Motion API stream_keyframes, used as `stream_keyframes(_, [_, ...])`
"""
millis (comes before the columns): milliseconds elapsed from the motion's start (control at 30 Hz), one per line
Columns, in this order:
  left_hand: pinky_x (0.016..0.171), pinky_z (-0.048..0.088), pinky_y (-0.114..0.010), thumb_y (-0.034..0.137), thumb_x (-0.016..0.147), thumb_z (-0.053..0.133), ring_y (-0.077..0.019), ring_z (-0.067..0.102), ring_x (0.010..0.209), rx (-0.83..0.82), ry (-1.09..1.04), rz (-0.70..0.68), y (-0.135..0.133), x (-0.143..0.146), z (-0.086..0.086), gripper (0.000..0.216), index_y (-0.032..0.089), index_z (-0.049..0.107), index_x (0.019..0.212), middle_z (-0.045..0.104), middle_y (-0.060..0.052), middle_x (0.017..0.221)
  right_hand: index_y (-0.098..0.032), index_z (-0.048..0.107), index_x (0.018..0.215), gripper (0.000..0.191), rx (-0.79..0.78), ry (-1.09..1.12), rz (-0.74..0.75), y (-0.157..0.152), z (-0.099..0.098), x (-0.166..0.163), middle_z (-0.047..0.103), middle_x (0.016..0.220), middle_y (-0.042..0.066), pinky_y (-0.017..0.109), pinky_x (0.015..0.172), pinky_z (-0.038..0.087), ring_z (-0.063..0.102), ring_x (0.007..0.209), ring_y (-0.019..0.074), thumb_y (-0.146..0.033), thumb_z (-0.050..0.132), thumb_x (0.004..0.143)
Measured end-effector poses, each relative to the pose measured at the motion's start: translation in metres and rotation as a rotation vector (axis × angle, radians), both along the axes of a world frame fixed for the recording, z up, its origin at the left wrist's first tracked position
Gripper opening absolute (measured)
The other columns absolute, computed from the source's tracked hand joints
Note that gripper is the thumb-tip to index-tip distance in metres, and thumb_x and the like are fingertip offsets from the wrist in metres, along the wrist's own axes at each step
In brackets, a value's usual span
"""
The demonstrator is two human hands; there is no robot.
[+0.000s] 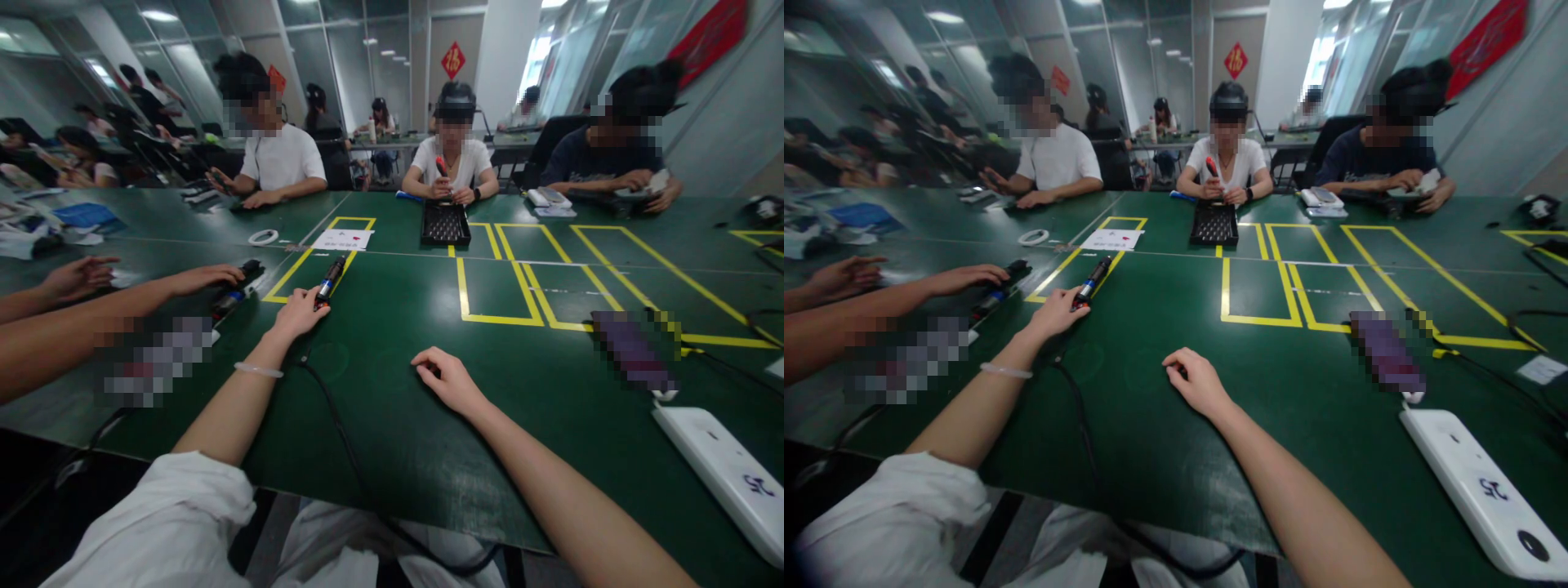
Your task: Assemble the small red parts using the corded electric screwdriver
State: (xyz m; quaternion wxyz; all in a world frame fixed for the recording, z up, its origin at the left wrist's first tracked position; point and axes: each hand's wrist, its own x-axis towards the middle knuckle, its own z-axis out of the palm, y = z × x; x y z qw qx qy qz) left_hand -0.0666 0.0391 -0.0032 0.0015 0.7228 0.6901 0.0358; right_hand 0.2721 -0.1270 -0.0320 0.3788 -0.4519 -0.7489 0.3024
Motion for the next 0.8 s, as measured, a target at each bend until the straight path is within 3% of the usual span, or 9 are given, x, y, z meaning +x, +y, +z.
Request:
stream_keyframes(233, [0.093, 0.045, -0.047, 0.054, 0.086, 0.049, -0.0379, 0.048, 0.12, 0.022, -0.004, 0.106, 0.022, -0.022, 0.0, 0.067, 0.022, 0.038, 0.144, 0.044, -0.02, 0.136, -0.019, 0.064, 0.094, 0.014, 0.004, -0.017, 0.007, 0.0, -0.001, 0.002, 0.063, 0.087, 0.003, 0.029, 0.073, 0.045, 0.059, 0.08, 0.0161, -0.013, 0.055, 0.087])
stream_keyframes(500, [0.089, 0.045, -0.04, 0.04, 0.085, 0.054, -0.0327, 0.053, 0.11, 0.207, 0.09, 0.077, 0.005, -0.012, 0.001, 0.047, 0.013, 0.05, 0.123, 0.052, -0.019, 0.125, -0.019, 0.065, 0.095, 0.013, 0.005, -0.036, 0.003, 0.0, -0.001, 0.002, 0.064, 0.088, 0.004, 0.03, 0.075, 0.045, 0.059, 0.083, 0.0169, -0.013, 0.054, 0.088])
stream_keyframes(800, [0.089, 0.043, -0.047, 0.033, 0.091, 0.04, -0.0377, 0.055, 0.108, 0.167, 0.139, 0.13, 0.008, -0.003, 0.009, 0.039, 0.006, 0.058, 0.112, 0.059, -0.025, 0.115, -0.019, 0.064, 0.094, 0.013, 0.002, -0.042, 0.015, 0.001, 0.001, 0.001, 0.063, 0.088, 0.004, 0.03, 0.076, 0.045, 0.058, 0.084, 0.0174, -0.012, 0.055, 0.088])
